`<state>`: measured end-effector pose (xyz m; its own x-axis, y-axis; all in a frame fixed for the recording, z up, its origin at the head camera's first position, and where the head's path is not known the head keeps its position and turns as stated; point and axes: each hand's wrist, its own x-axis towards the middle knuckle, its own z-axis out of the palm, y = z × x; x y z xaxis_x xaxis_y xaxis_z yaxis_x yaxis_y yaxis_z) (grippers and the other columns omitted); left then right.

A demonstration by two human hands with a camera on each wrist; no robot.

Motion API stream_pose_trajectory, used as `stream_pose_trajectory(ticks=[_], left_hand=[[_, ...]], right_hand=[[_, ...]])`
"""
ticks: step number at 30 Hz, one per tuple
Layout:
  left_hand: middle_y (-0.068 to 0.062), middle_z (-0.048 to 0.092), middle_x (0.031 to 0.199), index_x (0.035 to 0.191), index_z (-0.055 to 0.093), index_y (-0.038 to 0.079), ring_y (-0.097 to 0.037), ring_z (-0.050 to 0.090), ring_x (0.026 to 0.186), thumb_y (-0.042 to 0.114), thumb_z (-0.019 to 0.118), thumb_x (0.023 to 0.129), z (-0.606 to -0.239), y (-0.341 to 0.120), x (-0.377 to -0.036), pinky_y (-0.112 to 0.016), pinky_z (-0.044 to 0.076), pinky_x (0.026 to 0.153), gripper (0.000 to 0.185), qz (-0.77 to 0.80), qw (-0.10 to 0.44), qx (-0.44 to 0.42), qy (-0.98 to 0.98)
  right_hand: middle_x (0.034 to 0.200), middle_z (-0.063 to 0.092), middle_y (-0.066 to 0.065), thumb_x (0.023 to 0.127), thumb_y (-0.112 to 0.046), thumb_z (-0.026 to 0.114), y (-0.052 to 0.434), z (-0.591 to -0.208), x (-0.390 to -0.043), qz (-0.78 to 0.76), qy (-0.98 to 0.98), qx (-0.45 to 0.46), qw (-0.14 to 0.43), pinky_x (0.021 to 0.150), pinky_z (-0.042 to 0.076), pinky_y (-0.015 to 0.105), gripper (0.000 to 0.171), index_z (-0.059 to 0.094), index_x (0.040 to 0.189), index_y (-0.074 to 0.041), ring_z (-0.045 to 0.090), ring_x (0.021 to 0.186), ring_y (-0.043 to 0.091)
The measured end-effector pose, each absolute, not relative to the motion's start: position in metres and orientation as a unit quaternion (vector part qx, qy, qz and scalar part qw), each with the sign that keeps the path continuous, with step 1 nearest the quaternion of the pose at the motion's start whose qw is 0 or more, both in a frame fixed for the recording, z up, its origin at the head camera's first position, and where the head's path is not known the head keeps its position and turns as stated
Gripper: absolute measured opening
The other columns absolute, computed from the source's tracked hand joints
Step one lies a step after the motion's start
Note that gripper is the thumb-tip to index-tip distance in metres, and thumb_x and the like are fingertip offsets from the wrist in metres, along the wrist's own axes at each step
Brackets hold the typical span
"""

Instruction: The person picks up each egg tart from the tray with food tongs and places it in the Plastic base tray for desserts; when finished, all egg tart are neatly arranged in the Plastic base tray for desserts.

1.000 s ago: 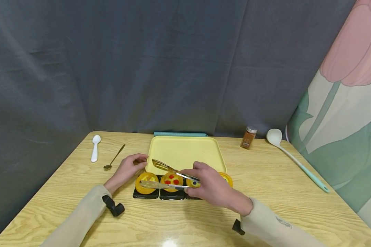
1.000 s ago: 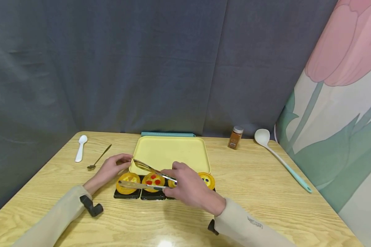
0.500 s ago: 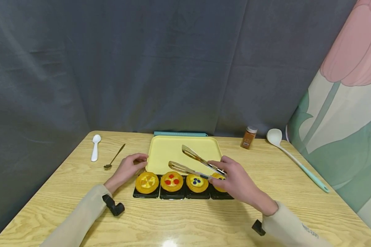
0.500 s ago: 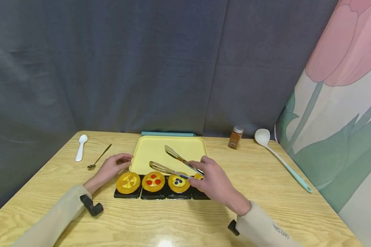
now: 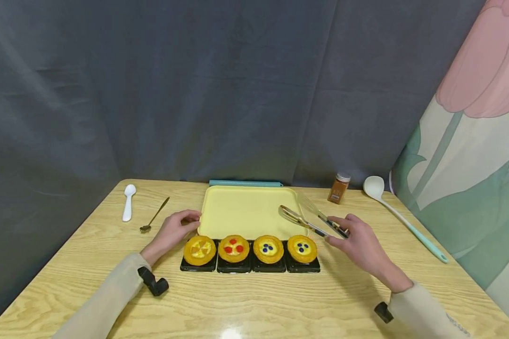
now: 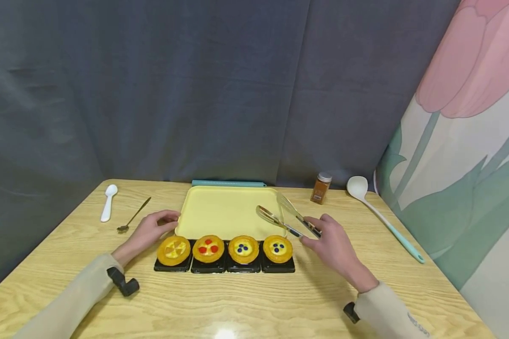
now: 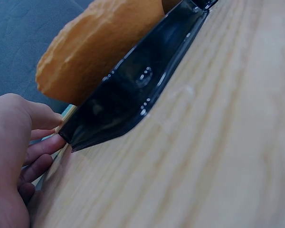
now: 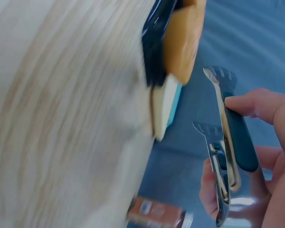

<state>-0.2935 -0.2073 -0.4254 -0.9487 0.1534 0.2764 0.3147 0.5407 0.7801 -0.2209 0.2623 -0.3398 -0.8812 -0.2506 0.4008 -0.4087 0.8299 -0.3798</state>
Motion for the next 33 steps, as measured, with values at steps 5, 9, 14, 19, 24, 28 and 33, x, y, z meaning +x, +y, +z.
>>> stream_pose_trajectory(ticks=[5, 9, 14, 19, 24, 28, 33], left_hand=[[-0.007, 0.07, 0.109, 0.127, 0.068, 0.005, -0.024, 0.064, 0.099, 0.017, 0.07, 0.097, -0.425, -0.207, -0.294, -0.041, 0.05, 0.087, 0.033, -0.46, 0.087, -0.135, -0.873], [-0.007, 0.07, 0.109, 0.127, 0.068, 0.005, -0.024, 0.064, 0.099, 0.017, 0.069, 0.097, -0.425, -0.207, -0.294, -0.041, 0.05, 0.086, 0.032, -0.458, 0.087, -0.134, -0.874], [-0.007, 0.069, 0.108, 0.127, 0.068, 0.005, -0.024, 0.064, 0.099, 0.017, 0.069, 0.098, -0.424, -0.207, -0.294, -0.042, 0.05, 0.087, 0.031, -0.459, 0.087, -0.134, -0.874], [-0.007, 0.07, 0.108, 0.126, 0.068, 0.004, -0.024, 0.064, 0.099, 0.016, 0.069, 0.097, -0.423, -0.207, -0.294, -0.043, 0.049, 0.088, 0.031, -0.454, 0.093, -0.138, -0.875], [-0.006, 0.07, 0.107, 0.126, 0.069, 0.004, -0.023, 0.063, 0.097, 0.015, 0.07, 0.097, -0.423, -0.207, -0.293, -0.042, 0.049, 0.087, 0.031, -0.456, 0.093, -0.137, -0.875], [-0.006, 0.07, 0.106, 0.125, 0.069, 0.005, -0.023, 0.063, 0.097, 0.015, 0.07, 0.096, -0.424, -0.206, -0.294, -0.042, 0.049, 0.088, 0.031, -0.458, 0.091, -0.137, -0.874], [-0.005, 0.07, 0.106, 0.125, 0.069, 0.005, -0.022, 0.063, 0.097, 0.015, 0.071, 0.096, -0.424, -0.207, -0.294, -0.042, 0.048, 0.089, 0.031, -0.455, 0.094, -0.135, -0.875]], right_hand=[[0.08, 0.052, 0.006, 0.086, -0.016, 0.08, 0.283, -0.346, -0.231, 0.212, -0.95, 0.15, 0.175, 0.057, 0.036, 0.032, 0.047, 0.067, 0.126, 0.006, 0.044, 0.067, 0.019], [0.081, 0.054, 0.008, 0.088, -0.018, 0.079, 0.298, -0.354, -0.24, 0.21, -0.955, 0.125, 0.171, 0.059, 0.038, 0.034, 0.048, 0.066, 0.126, 0.008, 0.047, 0.069, 0.02], [0.077, 0.051, 0.007, 0.089, -0.019, 0.076, 0.313, -0.359, -0.25, 0.203, -0.961, 0.106, 0.153, 0.058, 0.034, 0.035, 0.049, 0.065, 0.126, 0.01, 0.042, 0.068, 0.021], [0.076, 0.054, 0.006, 0.091, -0.021, 0.074, 0.323, -0.363, -0.256, 0.196, -0.966, 0.1, 0.132, 0.059, 0.034, 0.035, 0.05, 0.063, 0.127, 0.012, 0.042, 0.07, 0.021], [0.072, 0.049, 0.005, 0.092, -0.024, 0.072, 0.326, -0.364, -0.258, 0.19, -0.969, 0.107, 0.116, 0.058, 0.031, 0.035, 0.052, 0.062, 0.128, 0.012, 0.039, 0.069, 0.021], [0.074, 0.051, 0.006, 0.094, -0.024, 0.071, 0.328, -0.364, -0.259, 0.175, -0.972, 0.119, 0.103, 0.058, 0.032, 0.035, 0.053, 0.06, 0.129, 0.013, 0.04, 0.068, 0.021], [0.089, 0.06, 0.017, 0.096, -0.021, 0.069, 0.332, -0.363, -0.263, 0.141, -0.977, 0.139, 0.081, 0.062, 0.042, 0.042, 0.053, 0.055, 0.132, 0.015, 0.051, 0.074, 0.026]])
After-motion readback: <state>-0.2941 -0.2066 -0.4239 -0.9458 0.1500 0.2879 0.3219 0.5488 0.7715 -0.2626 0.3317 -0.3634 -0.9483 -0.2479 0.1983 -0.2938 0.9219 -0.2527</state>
